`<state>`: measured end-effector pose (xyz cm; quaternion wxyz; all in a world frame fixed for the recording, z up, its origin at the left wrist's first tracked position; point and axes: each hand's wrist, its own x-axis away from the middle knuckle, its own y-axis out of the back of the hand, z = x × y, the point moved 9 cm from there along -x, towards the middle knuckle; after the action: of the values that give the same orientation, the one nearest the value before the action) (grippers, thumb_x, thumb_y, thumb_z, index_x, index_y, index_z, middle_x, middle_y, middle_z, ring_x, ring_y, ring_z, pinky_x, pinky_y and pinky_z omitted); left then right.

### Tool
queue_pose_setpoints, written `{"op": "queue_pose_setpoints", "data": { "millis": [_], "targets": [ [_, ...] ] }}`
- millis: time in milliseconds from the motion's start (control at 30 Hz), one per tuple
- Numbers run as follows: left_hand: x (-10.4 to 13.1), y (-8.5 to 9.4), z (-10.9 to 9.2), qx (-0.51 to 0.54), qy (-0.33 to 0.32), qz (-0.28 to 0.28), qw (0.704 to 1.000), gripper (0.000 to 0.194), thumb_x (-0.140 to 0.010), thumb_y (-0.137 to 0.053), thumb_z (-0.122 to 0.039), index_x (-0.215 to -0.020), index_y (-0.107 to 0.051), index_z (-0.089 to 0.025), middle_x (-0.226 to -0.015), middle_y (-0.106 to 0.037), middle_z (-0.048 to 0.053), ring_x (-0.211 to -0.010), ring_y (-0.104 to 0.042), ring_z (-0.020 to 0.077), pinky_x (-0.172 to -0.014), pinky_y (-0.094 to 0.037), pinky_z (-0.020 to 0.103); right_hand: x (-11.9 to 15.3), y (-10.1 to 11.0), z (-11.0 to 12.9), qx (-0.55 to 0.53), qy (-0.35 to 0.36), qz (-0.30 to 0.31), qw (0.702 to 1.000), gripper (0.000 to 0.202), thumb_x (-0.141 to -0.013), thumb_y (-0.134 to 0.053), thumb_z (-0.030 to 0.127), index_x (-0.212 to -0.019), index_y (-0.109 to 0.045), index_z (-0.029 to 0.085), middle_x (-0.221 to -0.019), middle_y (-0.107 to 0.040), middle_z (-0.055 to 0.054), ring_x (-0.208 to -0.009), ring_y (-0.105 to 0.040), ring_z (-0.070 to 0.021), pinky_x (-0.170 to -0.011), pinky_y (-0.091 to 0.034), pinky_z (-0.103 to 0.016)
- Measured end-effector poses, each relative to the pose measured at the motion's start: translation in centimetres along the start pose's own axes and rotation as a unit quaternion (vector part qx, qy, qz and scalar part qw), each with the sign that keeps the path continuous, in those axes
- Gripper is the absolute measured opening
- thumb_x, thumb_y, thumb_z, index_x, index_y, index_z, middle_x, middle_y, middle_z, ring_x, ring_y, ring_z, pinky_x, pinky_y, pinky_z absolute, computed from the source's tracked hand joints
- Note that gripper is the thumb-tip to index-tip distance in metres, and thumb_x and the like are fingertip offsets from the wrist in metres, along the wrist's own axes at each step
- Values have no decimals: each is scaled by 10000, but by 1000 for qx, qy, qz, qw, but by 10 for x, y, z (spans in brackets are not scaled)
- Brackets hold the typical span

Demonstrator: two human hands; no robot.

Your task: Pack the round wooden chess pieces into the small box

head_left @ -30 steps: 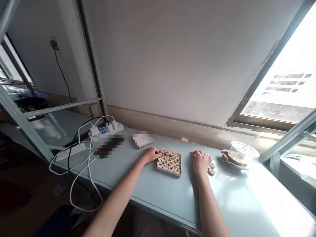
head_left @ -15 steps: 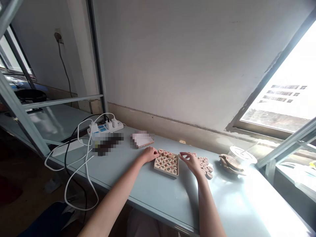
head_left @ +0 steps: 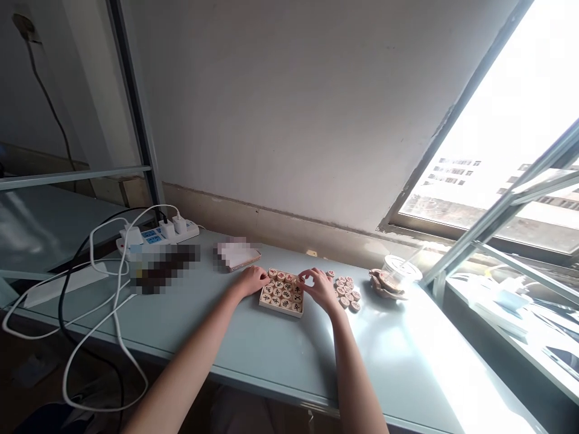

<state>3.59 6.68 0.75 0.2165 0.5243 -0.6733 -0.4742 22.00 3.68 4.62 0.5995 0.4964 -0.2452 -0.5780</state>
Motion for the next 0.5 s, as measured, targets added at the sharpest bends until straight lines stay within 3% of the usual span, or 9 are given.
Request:
{"op": "queue_pose_setpoints", "data": {
  "millis": [167,333,500],
  "targets": [
    [2,2,-1,14,14,-1,1000,258,-750,-433,-259,-606,-619,-152,-643,-627,48,-595,-501,135,-570,-322,221,0,-6,0,53,1,-21,998,238,-838,-457,408,-980,-608,291,-967,-597,-33,-940,-500,-213,-786,-312,-336],
    [3,2,1,23,37,9,999,251,-747,-443,-276,-621,-622,-154,-615,-623,50,-606,-511,147,-579,-337,222,-1,-5,-10,8,-11,3,1000,305,-820,-448,479,-1049,-572,319,-992,-602,-9,-954,-517,-213,-797,-330,-337],
    [3,3,-1,6,14,4,1000,258,-744,-424,-251,-556,-577,-161,-610,-606,38,-547,-454,127,-531,-282,238,1,2,-52,116,-130,-61,983,402,-853,-412,374,-1229,-464,240,-1183,-526,-93,-1105,-437,-255,-886,-297,-409]
  ]
}}
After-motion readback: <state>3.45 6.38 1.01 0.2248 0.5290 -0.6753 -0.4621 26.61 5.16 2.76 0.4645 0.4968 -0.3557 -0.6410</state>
